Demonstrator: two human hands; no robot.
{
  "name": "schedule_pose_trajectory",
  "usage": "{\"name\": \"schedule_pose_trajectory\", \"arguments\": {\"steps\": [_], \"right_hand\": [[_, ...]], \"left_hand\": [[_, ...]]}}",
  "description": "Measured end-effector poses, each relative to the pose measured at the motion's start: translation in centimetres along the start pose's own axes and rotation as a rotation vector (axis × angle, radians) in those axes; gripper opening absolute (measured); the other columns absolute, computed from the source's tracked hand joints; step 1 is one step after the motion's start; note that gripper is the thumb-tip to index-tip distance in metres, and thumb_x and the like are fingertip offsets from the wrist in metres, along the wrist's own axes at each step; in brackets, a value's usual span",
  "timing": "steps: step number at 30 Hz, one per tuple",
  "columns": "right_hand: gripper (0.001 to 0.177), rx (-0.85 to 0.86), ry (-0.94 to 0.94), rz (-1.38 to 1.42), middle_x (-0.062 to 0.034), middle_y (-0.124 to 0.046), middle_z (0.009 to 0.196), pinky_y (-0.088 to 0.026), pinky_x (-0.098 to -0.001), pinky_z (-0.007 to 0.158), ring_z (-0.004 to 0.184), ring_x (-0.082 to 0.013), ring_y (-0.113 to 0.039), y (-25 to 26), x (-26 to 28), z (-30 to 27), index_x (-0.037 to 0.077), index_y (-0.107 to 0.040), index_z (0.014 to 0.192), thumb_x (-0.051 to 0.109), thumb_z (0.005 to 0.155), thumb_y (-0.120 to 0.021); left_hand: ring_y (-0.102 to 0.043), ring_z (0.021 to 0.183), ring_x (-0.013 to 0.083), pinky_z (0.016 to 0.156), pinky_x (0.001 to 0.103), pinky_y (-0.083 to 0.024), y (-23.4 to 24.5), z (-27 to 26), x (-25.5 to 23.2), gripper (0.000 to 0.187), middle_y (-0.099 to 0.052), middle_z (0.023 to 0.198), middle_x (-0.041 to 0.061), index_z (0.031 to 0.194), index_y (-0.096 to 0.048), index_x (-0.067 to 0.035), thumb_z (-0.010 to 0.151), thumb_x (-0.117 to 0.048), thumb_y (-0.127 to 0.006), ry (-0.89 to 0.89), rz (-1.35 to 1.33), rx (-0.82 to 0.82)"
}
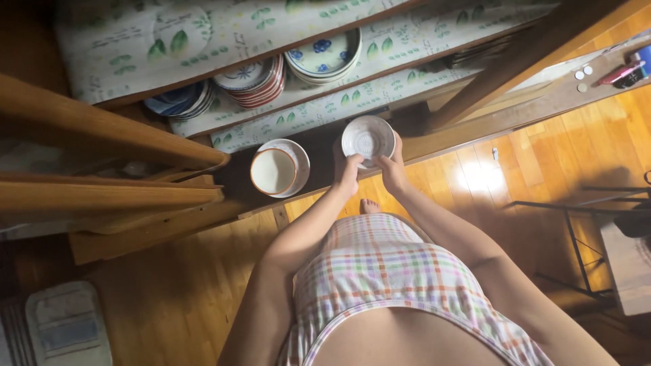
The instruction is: Organize and rearrange various plates and bowls between a cupboard and a nearby table.
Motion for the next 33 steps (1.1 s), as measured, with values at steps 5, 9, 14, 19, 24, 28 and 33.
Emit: {"name": "schedule_pose_trajectory", "arguments": {"steps": [5, 9, 14, 19, 24, 28, 33], "right_hand": [[0.088, 0.040, 0.011, -0.076, -0.0100, -0.040, 0.155, -0.034, -0.0360, 0.119, 0.148, -0.0254, -0.037, 0.6, 0.0, 0.9, 0.013, -0.026, 0.158, -0.004, 0.076, -0.052], [0.086, 0.028, 0.002, -0.136, -0.0104, -0.041, 0.154, -0.037, -0.0366, 0.118, 0.147, -0.0259, -0.039, 1.6, -0.6, 1.4, 0.013, -0.026, 0.159, -0.002, 0.078, -0.054], [0.084, 0.018, -0.020, -0.259, -0.0120, -0.038, 0.160, -0.033, -0.0355, 0.123, 0.151, -0.0261, -0.037, 2.4, -1.6, 1.1, 0.013, -0.024, 0.162, 0.001, 0.086, -0.057], [0.078, -0.050, 0.192, -0.786, -0.0255, -0.010, 0.170, -0.007, -0.0489, 0.127, 0.159, -0.0404, -0.001, 2.9, -1.5, 1.0, 0.010, -0.030, 0.164, 0.013, 0.097, -0.070], [0.077, -0.036, 0.261, -0.798, -0.0259, -0.018, 0.166, -0.011, -0.0492, 0.127, 0.157, -0.0403, -0.008, 1.1, 1.4, -0.6, 0.010, -0.030, 0.161, 0.019, 0.095, -0.069], [0.082, 0.012, 0.094, -0.149, -0.0156, -0.035, 0.158, -0.033, -0.0402, 0.120, 0.148, -0.0283, -0.035, -1.3, 4.6, -0.8, 0.013, -0.020, 0.161, 0.009, 0.089, -0.061], [0.078, -0.016, 0.089, -0.182, -0.0126, -0.041, 0.154, -0.037, -0.0346, 0.118, 0.144, -0.0238, -0.041, -0.3, 5.0, 0.4, 0.013, -0.018, 0.161, 0.000, 0.094, -0.055]], "left_hand": [[-0.055, 0.127, 0.0276, 0.105, 0.037, -0.047, -0.4, 0.8, 0.3, 0.076, -0.053, 0.136, 0.015, 0.147, -0.040, -0.002, 0.073, 0.000, -0.055, -0.073, 0.014, 0.022], [-0.052, 0.131, 0.0256, 0.107, 0.038, -0.046, -0.2, 1.4, 1.5, 0.083, -0.050, 0.141, 0.013, 0.154, -0.030, -0.007, 0.075, 0.000, -0.058, -0.047, 0.079, -0.050], [-0.053, 0.130, 0.0264, 0.106, 0.038, -0.047, -1.4, -0.9, -1.4, 0.093, -0.050, 0.143, 0.015, 0.159, -0.015, -0.014, 0.080, -0.007, -0.064, 0.044, 0.141, -0.091], [-0.054, 0.131, 0.0251, 0.106, 0.038, -0.047, -0.9, -0.1, -0.9, 0.078, -0.051, 0.144, 0.015, 0.154, -0.034, -0.008, 0.083, -0.010, -0.068, -0.017, 0.166, -0.078], [-0.055, 0.130, 0.0265, 0.107, 0.038, -0.047, -2.2, -2.1, -3.6, 0.074, -0.053, 0.142, 0.016, 0.151, -0.039, -0.007, 0.083, -0.008, -0.068, -0.084, 0.161, -0.065], [-0.050, 0.134, 0.0230, 0.109, 0.037, -0.046, -4.2, -2.8, -5.0, 0.081, -0.047, 0.145, 0.011, 0.153, -0.030, -0.012, 0.081, -0.005, -0.066, -0.139, 0.078, -0.029], [-0.052, 0.134, 0.0284, 0.109, 0.039, -0.046, -5.0, -0.5, -4.7, 0.077, -0.050, 0.147, 0.017, 0.154, -0.037, -0.008, 0.082, -0.007, -0.063, -0.187, 0.180, 0.027]]}}
Point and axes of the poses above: each hand's wrist, its own z-axis towards the middle knuckle, its own y-axis out of the back of the hand, x = y × z, the point moved 3 cm from there along z, towards the middle knuckle
